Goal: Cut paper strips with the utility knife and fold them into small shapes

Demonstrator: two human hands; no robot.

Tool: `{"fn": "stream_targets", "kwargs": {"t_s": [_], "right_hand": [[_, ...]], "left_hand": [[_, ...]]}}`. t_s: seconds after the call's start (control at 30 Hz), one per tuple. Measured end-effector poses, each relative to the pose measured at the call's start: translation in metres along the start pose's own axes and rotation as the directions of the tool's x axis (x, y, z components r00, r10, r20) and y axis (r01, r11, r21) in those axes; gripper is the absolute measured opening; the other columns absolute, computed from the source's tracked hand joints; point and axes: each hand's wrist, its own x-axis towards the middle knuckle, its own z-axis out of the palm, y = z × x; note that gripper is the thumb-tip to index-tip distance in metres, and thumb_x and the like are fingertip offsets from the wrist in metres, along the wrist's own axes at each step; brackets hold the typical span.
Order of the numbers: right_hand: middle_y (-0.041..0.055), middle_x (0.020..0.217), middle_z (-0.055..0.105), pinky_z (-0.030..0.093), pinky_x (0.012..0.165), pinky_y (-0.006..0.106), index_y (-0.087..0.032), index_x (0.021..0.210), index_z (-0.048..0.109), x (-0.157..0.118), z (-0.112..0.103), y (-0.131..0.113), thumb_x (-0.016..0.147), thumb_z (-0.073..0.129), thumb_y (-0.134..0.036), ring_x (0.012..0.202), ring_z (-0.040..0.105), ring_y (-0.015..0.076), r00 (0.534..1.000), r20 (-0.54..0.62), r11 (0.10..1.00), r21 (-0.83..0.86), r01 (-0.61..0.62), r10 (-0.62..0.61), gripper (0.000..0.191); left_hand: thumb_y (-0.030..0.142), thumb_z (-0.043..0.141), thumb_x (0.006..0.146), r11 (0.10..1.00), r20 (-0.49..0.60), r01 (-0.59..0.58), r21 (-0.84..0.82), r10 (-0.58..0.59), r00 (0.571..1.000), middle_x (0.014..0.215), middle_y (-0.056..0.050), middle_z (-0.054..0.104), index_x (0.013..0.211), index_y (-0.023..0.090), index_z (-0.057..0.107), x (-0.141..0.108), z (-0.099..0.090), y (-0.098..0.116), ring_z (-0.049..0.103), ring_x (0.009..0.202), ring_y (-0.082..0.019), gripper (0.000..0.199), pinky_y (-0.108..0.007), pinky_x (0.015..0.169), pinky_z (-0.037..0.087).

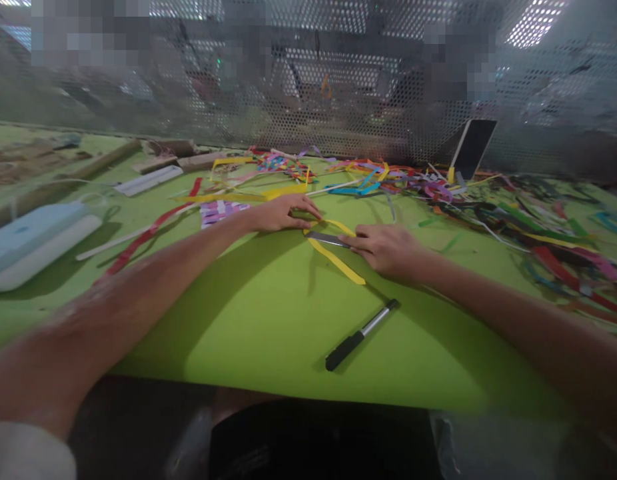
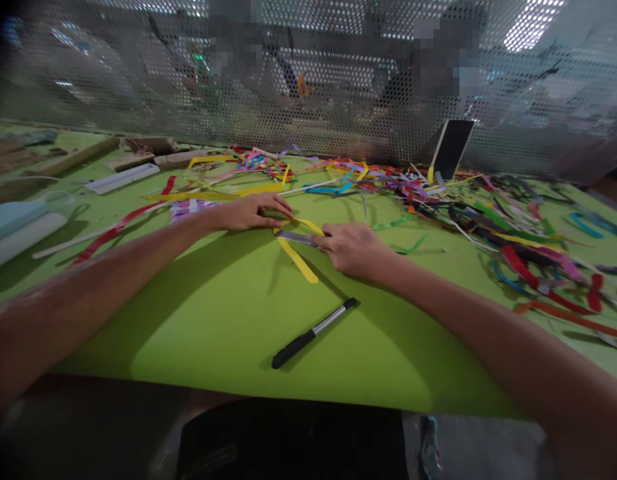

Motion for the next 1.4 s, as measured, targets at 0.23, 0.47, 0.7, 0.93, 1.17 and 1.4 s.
{"fn": "stream_targets", "kwargs": {"t_s": [0.23,0.47,0.7,0.93,1.17,1.4], "right_hand": [[0.0120,0.116,0.075,0.021,0.069,0.032,-0.026,0.160,0.065,0.000,0.001,0.001,0.116,0.039,-0.024,0.085,0.056,0.0184,1.000,0.005,1.000,-0.002,0.000,0.000,0.051],[0.0127,0.116,0.075,0.022,0.069,0.033,-0.027,0.160,0.066,0.001,0.003,0.004,0.115,0.039,-0.026,0.088,0.059,0.0203,1.000,0.010,1.000,-0.003,-0.002,0.002,0.052],[0.0120,0.122,0.075,0.022,0.069,0.032,-0.031,0.160,0.065,0.004,0.008,0.008,0.115,0.039,-0.028,0.092,0.062,0.0211,1.000,0.024,1.000,0.004,-0.006,0.006,0.052],[0.0130,0.121,0.075,0.022,0.071,0.032,-0.026,0.160,0.066,0.002,0.003,0.008,0.116,0.038,-0.030,0.089,0.059,0.0197,0.999,0.037,1.000,0.021,0.004,-0.005,0.052],[0.0127,0.116,0.076,0.021,0.068,0.031,-0.021,0.150,0.074,0.000,0.009,0.017,0.117,0.042,-0.031,0.082,0.055,0.0161,0.995,-0.066,0.995,0.055,0.080,-0.076,0.047],[0.0116,0.123,0.076,0.024,0.069,0.031,-0.021,0.148,0.076,-0.001,0.010,0.018,0.116,0.046,-0.028,0.085,0.057,0.0166,0.995,-0.049,0.995,0.049,0.084,-0.082,0.044]], "left_hand": [[0.047,0.074,0.104,1.000,0.002,0.021,0.013,-0.021,1.000,0.144,-0.014,0.071,0.135,0.024,0.081,-0.001,-0.001,0.001,0.067,0.133,-0.026,0.039,-0.041,0.116,0.052],[0.047,0.074,0.104,1.000,-0.009,-0.021,0.011,0.021,1.000,0.142,-0.015,0.073,0.134,0.022,0.081,0.000,0.001,-0.005,0.067,0.134,-0.025,0.039,-0.040,0.120,0.049],[0.051,0.074,0.105,1.000,-0.007,-0.020,0.004,0.020,1.000,0.142,-0.015,0.073,0.134,0.023,0.081,0.000,0.000,-0.001,0.068,0.132,-0.025,0.041,-0.040,0.119,0.049],[0.054,0.072,0.105,1.000,0.009,0.002,0.012,-0.002,1.000,0.143,-0.015,0.072,0.135,0.023,0.081,-0.001,-0.002,0.003,0.067,0.133,-0.025,0.044,-0.040,0.120,0.048],[0.054,0.074,0.104,1.000,0.000,-0.007,0.003,0.007,1.000,0.142,-0.014,0.073,0.133,0.025,0.082,-0.001,-0.001,0.003,0.068,0.131,-0.025,0.042,-0.040,0.119,0.050],[0.055,0.074,0.104,1.000,-0.001,-0.004,0.001,0.004,1.000,0.142,-0.015,0.073,0.133,0.024,0.082,-0.001,-0.001,0.002,0.067,0.133,-0.026,0.043,-0.042,0.122,0.048]]}}
